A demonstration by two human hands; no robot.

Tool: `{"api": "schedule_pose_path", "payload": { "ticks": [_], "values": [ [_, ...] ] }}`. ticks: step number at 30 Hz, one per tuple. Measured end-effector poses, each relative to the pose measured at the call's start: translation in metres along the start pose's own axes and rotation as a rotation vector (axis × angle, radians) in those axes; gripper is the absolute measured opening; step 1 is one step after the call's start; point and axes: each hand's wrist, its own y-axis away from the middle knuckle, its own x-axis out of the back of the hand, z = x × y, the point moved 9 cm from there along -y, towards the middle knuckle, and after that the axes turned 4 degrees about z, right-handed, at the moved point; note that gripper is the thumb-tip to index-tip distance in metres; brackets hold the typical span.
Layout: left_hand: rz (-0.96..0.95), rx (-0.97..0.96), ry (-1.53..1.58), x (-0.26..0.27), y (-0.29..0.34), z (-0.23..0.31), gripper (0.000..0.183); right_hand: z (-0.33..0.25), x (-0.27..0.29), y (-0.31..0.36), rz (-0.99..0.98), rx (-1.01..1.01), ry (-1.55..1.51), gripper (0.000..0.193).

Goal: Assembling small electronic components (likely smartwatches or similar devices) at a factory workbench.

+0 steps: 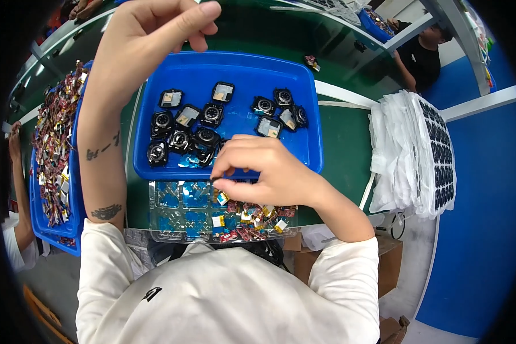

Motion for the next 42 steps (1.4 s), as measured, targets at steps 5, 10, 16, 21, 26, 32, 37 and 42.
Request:
{"api": "schedule_pose_path", "payload": {
  "ticks": [5,10,16,21,26,32,37,42],
  "values": [
    [-0.02,-0.133,-0.043,-0.014,0.006,-0.001,0.02,0.005,0.055,-0.016,0.392,-0.162,-0.52,0.015],
    [-0.019,-0.134,0.044,-0.019,0.014,0.013,0.033,-0.001,0.107,-0.03,0.725,-0.057,-0.514,0.017],
    [0.193,-0.411,-0.237,-0.021,0.017,0.029,0.03,0.006,0.105,-0.036,0.673,-0.081,-0.69,0.021],
    [0.136,-0.307,-0.081,-0.025,0.011,0.022,0.015,0.005,0.112,-0.03,0.629,-0.037,-0.636,0.034],
    [0.05,-0.258,0.052,-0.025,0.006,0.014,0.011,0.004,0.112,-0.032,0.537,-0.032,-0.674,0.034],
    [0.088,-0.335,-0.25,-0.023,0.009,0.017,0.008,-0.002,0.121,-0.024,0.711,0.025,-0.332,0.025],
    [0.167,-0.266,-0.215,-0.019,0.007,0.011,0.009,-0.011,0.12,-0.022,0.743,0.083,-0.21,0.025],
    [0.087,-0.25,-0.117,-0.026,0.005,0.003,0.014,-0.004,0.11,-0.027,0.669,-0.001,-0.292,0.021]
  ]
}}
